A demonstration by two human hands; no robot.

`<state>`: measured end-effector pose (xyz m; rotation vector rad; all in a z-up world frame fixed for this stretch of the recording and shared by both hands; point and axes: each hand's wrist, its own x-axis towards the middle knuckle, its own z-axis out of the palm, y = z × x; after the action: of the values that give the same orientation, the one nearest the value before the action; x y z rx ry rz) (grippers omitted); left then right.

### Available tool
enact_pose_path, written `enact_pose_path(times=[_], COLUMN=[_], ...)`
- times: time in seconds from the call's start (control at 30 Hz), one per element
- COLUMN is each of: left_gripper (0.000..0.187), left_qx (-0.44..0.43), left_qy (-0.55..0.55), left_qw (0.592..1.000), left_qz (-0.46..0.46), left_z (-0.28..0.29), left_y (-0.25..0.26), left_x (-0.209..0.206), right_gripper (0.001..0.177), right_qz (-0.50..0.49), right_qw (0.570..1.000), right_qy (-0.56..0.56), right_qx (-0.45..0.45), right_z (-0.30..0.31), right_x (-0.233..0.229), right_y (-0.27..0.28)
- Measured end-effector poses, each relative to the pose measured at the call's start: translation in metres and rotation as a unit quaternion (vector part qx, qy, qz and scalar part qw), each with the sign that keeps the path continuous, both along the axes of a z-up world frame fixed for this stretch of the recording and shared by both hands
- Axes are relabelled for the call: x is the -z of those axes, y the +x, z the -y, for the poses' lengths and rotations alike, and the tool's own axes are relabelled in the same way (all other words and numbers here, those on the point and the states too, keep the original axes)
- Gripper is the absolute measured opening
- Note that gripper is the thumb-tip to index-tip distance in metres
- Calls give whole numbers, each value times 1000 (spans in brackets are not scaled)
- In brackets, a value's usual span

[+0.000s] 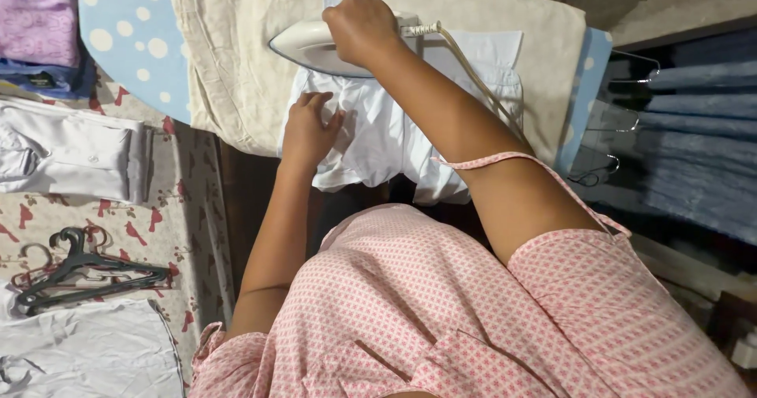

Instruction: The person irons a white shirt on an ironing board, folds the shirt into a compact rectangle, and then places it onto a pile of other shirts while picking up another garment to organize.

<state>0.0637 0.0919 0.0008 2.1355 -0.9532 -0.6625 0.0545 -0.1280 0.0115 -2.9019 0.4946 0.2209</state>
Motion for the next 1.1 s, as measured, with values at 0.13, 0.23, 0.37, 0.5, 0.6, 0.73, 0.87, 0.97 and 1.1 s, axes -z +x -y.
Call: enact_pose_path(times=[0.13, 0.23, 0.37, 0.5, 0.6, 0.73, 0.87, 0.97, 1.1], left_gripper=[39, 41, 41, 44, 42, 45, 46, 46, 46], left_qx=[17, 31, 47, 68, 90, 109, 135, 158, 191], left_qy=[-17, -27, -20, -20, -18, -25, -19, -20, -15], left_qw=[1000, 999, 999, 997, 996, 993, 989, 983, 973], left_qz=[5, 13, 15, 10, 17, 32, 65, 87, 127], left_z=[10, 22, 38, 59, 78, 102, 127, 148, 178], left_y=[-1, -5, -19, -38, -51, -70, -87, -98, -113], left_x=[1, 0, -1, -1, 1, 8, 16, 21, 31], right_gripper=[26, 24, 27, 24, 24, 29, 33, 37, 36], right_qz=[-23, -42, -16, -40, -60, -60, -43, -63, -45], right_qw=[1000, 999, 999, 994, 989, 983, 976, 966, 956], right_qy=[3, -7, -15, -21, -18, -25, -24, -11, 4], right_qx=[4, 9, 33, 95, 137, 171, 212, 252, 291], right_z=[6, 21, 51, 86, 108, 136, 154, 163, 162], right_x=[1, 2, 2, -4, -8, -10, -10, -12, -12], right_y=[-6, -26, -71, -125, -164, -217, -265, -293, -321])
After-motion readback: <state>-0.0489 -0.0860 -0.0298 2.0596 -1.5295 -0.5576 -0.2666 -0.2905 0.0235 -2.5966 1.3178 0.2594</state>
